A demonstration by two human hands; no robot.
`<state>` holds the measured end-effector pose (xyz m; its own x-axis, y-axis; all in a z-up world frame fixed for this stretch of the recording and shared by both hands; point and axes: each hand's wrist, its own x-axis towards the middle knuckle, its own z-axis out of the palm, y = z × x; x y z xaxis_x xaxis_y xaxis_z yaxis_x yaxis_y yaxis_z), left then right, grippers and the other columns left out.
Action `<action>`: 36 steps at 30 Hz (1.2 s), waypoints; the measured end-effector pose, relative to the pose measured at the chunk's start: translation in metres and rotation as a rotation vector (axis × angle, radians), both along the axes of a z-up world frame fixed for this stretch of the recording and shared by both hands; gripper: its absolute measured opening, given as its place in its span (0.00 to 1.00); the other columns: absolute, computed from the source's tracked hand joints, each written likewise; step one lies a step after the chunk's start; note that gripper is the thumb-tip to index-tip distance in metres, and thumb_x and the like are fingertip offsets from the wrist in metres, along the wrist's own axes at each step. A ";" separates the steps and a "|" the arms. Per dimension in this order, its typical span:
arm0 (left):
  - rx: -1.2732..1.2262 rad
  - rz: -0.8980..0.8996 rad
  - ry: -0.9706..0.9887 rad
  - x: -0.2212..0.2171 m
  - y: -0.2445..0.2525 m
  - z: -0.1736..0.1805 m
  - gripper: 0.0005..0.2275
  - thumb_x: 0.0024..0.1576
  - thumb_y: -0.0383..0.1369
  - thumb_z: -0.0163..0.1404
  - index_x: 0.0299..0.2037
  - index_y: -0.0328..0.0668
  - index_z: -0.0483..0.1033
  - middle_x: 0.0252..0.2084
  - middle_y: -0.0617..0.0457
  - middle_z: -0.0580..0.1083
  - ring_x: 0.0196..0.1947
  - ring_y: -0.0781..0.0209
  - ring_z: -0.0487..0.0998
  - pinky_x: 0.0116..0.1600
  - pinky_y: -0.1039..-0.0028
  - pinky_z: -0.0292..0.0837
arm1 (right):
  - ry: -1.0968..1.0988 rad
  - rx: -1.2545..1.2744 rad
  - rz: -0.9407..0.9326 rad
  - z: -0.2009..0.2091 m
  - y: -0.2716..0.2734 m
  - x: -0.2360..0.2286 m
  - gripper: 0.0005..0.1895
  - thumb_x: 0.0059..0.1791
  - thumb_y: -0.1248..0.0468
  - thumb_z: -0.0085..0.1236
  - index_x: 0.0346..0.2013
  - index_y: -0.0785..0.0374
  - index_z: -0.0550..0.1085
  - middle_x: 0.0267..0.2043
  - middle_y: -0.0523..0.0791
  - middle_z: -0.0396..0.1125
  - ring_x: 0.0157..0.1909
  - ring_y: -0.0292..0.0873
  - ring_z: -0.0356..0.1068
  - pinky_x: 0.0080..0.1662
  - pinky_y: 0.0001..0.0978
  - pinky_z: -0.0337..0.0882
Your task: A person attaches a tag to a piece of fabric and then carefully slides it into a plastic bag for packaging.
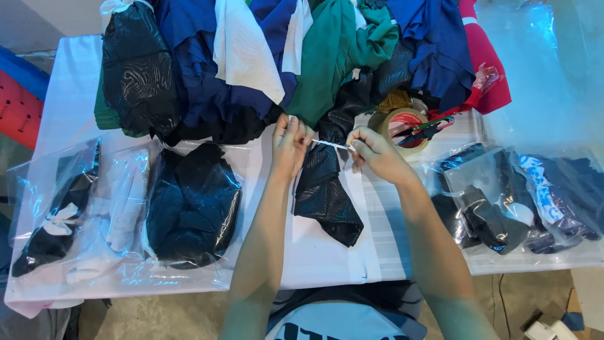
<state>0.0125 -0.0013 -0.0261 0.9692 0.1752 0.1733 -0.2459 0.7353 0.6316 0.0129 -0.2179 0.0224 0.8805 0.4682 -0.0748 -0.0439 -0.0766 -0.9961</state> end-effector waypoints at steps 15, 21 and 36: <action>0.396 -0.053 -0.162 0.003 0.002 0.003 0.13 0.71 0.31 0.39 0.31 0.46 0.58 0.27 0.65 0.47 0.21 0.72 0.57 0.35 0.78 0.72 | -0.716 -0.882 -0.131 -0.002 0.042 -0.025 0.04 0.52 0.67 0.59 0.41 0.63 0.78 0.31 0.49 0.70 0.36 0.51 0.74 0.38 0.39 0.78; 0.406 -0.033 -0.201 0.011 0.000 -0.001 0.14 0.71 0.29 0.38 0.29 0.44 0.59 0.33 0.67 0.48 0.19 0.76 0.58 0.25 0.77 0.71 | -0.688 -0.707 0.038 0.005 0.035 -0.024 0.09 0.56 0.66 0.54 0.40 0.69 0.79 0.28 0.58 0.72 0.32 0.54 0.74 0.37 0.39 0.78; 0.528 0.099 -0.105 -0.001 0.014 -0.001 0.10 0.71 0.35 0.39 0.37 0.41 0.65 0.25 0.54 0.68 0.33 0.53 0.82 0.38 0.71 0.79 | -0.683 -0.403 -0.245 -0.013 0.036 -0.019 0.11 0.49 0.67 0.55 0.21 0.54 0.70 0.19 0.40 0.61 0.25 0.43 0.66 0.34 0.30 0.68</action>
